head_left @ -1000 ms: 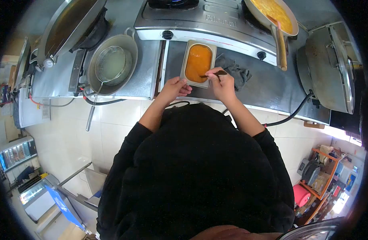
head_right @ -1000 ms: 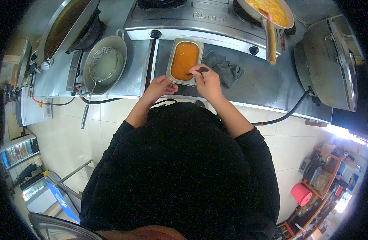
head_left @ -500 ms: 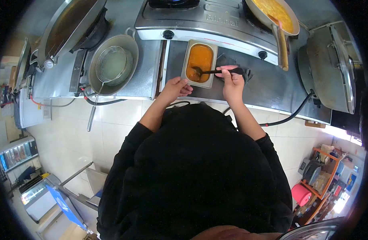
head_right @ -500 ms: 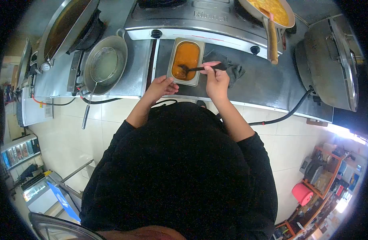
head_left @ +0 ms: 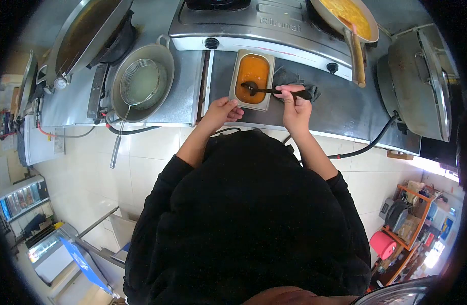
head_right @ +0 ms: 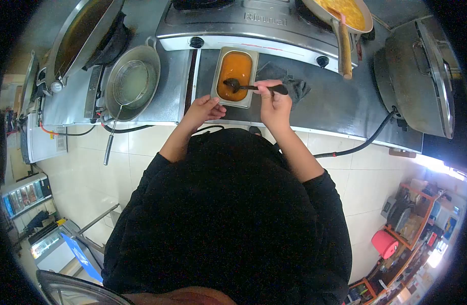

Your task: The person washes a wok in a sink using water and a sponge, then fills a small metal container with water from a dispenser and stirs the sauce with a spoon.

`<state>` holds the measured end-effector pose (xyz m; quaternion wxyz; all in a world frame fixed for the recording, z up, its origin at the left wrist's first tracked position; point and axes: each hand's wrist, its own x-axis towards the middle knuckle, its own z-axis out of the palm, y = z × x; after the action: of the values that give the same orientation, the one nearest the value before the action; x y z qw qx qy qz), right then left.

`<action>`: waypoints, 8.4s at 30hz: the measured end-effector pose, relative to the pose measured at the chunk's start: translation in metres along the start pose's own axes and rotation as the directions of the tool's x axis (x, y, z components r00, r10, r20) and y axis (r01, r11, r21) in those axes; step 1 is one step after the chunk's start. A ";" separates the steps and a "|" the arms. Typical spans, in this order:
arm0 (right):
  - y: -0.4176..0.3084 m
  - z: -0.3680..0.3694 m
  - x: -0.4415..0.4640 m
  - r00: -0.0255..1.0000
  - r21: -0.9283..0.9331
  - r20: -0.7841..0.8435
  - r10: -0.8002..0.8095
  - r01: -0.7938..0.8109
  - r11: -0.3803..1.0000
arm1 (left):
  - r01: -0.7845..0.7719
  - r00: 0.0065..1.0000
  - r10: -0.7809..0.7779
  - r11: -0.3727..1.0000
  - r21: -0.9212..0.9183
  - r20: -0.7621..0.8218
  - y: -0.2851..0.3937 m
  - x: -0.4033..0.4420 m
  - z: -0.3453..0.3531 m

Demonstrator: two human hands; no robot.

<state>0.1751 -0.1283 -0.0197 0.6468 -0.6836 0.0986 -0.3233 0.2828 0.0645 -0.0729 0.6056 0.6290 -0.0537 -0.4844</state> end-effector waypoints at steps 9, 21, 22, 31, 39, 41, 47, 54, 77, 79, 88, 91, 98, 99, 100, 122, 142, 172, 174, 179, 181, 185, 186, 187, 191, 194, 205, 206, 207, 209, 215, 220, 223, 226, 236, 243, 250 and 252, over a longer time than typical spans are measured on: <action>0.039 0.005 -0.007 0.998 -0.182 0.063 -0.009 0.020 0.983 | 0.003 1.000 -0.003 1.000 -0.007 -0.006 0.002 -0.001 0.002; 0.002 0.010 0.014 0.984 -0.433 0.176 -0.022 0.098 0.896 | -0.014 0.999 0.012 0.999 -0.034 -0.045 -0.003 0.001 0.005; -0.002 0.012 0.014 0.984 -0.446 0.175 -0.041 0.117 0.887 | -0.013 0.999 0.011 0.999 -0.039 -0.044 -0.004 0.002 0.004; 0.035 0.026 0.015 0.993 -0.345 0.088 -0.080 0.105 0.933 | -0.009 0.999 0.008 0.999 -0.033 -0.051 0.000 0.000 0.007; 0.033 0.013 -0.001 0.991 -0.342 0.110 -0.070 0.104 0.934 | -0.030 0.999 0.028 0.998 -0.051 -0.038 -0.003 0.000 0.007; 0.031 0.010 -0.004 0.990 -0.329 0.125 -0.069 0.107 0.938 | -0.025 0.999 0.023 0.999 -0.043 -0.044 -0.002 -0.001 0.007; 0.009 0.010 0.001 0.975 -0.441 0.212 -0.071 0.160 0.883 | -0.022 0.999 0.020 0.997 -0.069 -0.030 -0.006 0.002 0.005; 0.028 0.017 0.023 0.960 -0.451 0.215 -0.178 0.260 0.854 | -0.015 0.999 0.013 0.999 -0.039 -0.049 -0.005 0.001 0.006; 0.036 0.010 -0.005 0.998 -0.331 0.046 -0.038 0.051 0.942 | -0.006 0.999 0.004 0.998 -0.069 -0.037 -0.008 0.004 0.003; 0.042 0.016 -0.007 1.000 -0.208 0.027 -0.002 0.007 0.978 | 0.002 0.999 -0.005 0.998 -0.062 -0.045 -0.007 0.004 0.005; 0.029 0.006 0.006 0.958 0.125 -0.130 0.257 -0.241 0.962 | -0.005 0.999 0.003 0.999 -0.051 -0.037 -0.005 0.002 0.005; 0.020 0.003 0.007 0.968 0.131 -0.131 0.214 -0.197 0.972 | -0.010 1.000 0.009 0.999 -0.049 -0.028 -0.006 0.002 0.004; 0.004 -0.003 0.001 0.991 -0.086 0.097 -0.088 0.096 0.992 | -0.017 1.000 0.016 0.998 -0.054 -0.020 -0.009 0.006 0.003; -0.002 -0.003 0.001 0.982 -0.129 0.150 -0.119 0.139 0.982 | -0.020 0.999 0.018 0.997 -0.068 -0.029 -0.009 0.005 0.003; -0.007 -0.003 0.001 0.968 -0.136 0.187 -0.167 0.194 0.972 | -0.024 0.999 0.021 0.996 -0.082 -0.037 -0.008 0.005 0.004; 0.048 0.012 0.004 0.995 -0.302 0.076 -0.058 0.078 0.950 | 0.001 0.998 -0.004 0.999 -0.044 -0.059 -0.004 0.002 0.005; 0.046 0.014 0.022 0.998 -0.315 -0.047 -0.049 0.031 0.948 | -0.013 0.999 0.011 0.998 -0.057 -0.031 -0.002 0.002 0.004; 0.016 0.017 -0.005 0.993 -0.417 0.119 -0.014 0.063 0.907 | 0.008 1.000 -0.008 0.998 -0.064 -0.010 -0.006 0.006 0.001; 0.018 0.013 -0.002 0.993 -0.424 0.105 -0.060 0.100 0.900 | 0.003 1.000 -0.003 0.998 -0.062 -0.009 -0.006 0.007 0.002; 0.028 0.011 0.016 0.972 -0.474 0.134 -0.192 0.233 0.849 | -0.003 1.000 0.002 0.999 -0.044 -0.014 -0.003 0.005 0.002; 0.036 0.013 0.022 0.967 -0.455 0.140 -0.214 0.255 0.853 | 0.004 1.000 -0.006 0.999 -0.051 -0.030 -0.001 0.003 0.005; 0.039 0.016 0.031 0.977 -0.464 0.132 -0.169 0.212 0.860 | 0.023 1.000 -0.025 0.997 -0.075 -0.018 0.000 0.003 0.007; 0.034 0.018 0.032 0.981 -0.454 0.124 -0.149 0.189 0.870 | 0.021 1.000 -0.022 0.997 -0.080 -0.016 -0.001 0.003 0.007; 0.029 0.020 0.033 0.985 -0.443 0.116 -0.129 0.168 0.880 | 0.017 1.000 -0.018 0.996 -0.085 -0.015 -0.001 0.003 0.008; 0.025 0.018 0.033 0.969 -0.467 0.157 -0.193 0.245 0.850 | 0.013 1.000 -0.014 0.997 -0.082 -0.019 -0.001 0.003 0.007; 0.027 0.015 0.037 0.954 -0.513 0.189 -0.232 0.297 0.806 | 0.012 1.000 -0.014 0.995 -0.095 -0.014 -0.002 0.003 0.007; 0.055 0.009 0.038 0.998 -0.387 -0.031 -0.048 0.032 0.921 | -0.011 0.999 0.009 0.998 -0.054 -0.038 -0.003 0.005 0.008; 0.049 0.010 0.037 0.998 -0.393 -0.025 -0.051 0.037 0.919 | -0.013 0.999 0.010 0.998 -0.053 -0.044 -0.003 0.005 0.008; 0.040 0.012 0.033 0.999 -0.399 -0.018 -0.052 0.040 0.916 | -0.013 0.999 0.010 0.998 -0.055 -0.044 -0.003 0.005 0.008; 0.034 0.012 0.028 0.998 -0.400 -0.007 -0.056 0.049 0.915 | -0.014 0.999 0.011 0.998 -0.058 -0.043 -0.003 0.005 0.008; 0.033 0.010 0.020 0.982 -0.395 0.099 -0.163 0.189 0.899 | -0.001 1.000 0.001 0.999 -0.039 -0.002 -0.007 0.008 0.003; 0.043 0.009 0.028 0.892 -0.455 0.314 -0.326 0.443 0.772 | 0.000 1.000 -0.001 0.999 -0.051 -0.018 -0.003 0.005 0.007; 0.045 0.007 0.032 0.868 -0.480 0.363 -0.340 0.487 0.730 | 0.010 1.000 -0.011 0.999 -0.040 -0.013 -0.003 0.005 0.006; 0.045 0.012 0.024 0.962 -0.443 0.223 -0.157 0.244 0.863 | 0.005 1.000 -0.007 0.999 -0.045 -0.029 -0.002 0.004 0.009; 0.023 0.014 0.021 0.946 -0.547 0.231 -0.228 0.320 0.774 | 0.006 1.000 -0.007 1.000 -0.024 -0.024 -0.002 0.005 0.008; 0.016 0.016 0.030 0.869 -0.590 0.357 -0.343 0.494 0.638 | -0.011 0.999 0.009 0.999 -0.050 -0.035 -0.002 0.003 0.009; 0.036 0.017 0.032 0.952 -0.574 0.202 -0.230 0.305 0.760 | 0.006 0.999 -0.008 0.998 -0.056 -0.046 0.000 0.003 0.011; 0.034 0.018 0.030 0.979 -0.494 0.115 -0.167 0.202 0.845 | 0.009 0.999 -0.012 0.998 -0.063 -0.049 -0.001 0.003 0.011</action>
<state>0.2183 -0.1356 -0.0418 0.4149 -0.8454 0.0915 -0.3238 0.2762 0.0551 -0.0730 0.6236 0.6219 -0.0200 -0.4733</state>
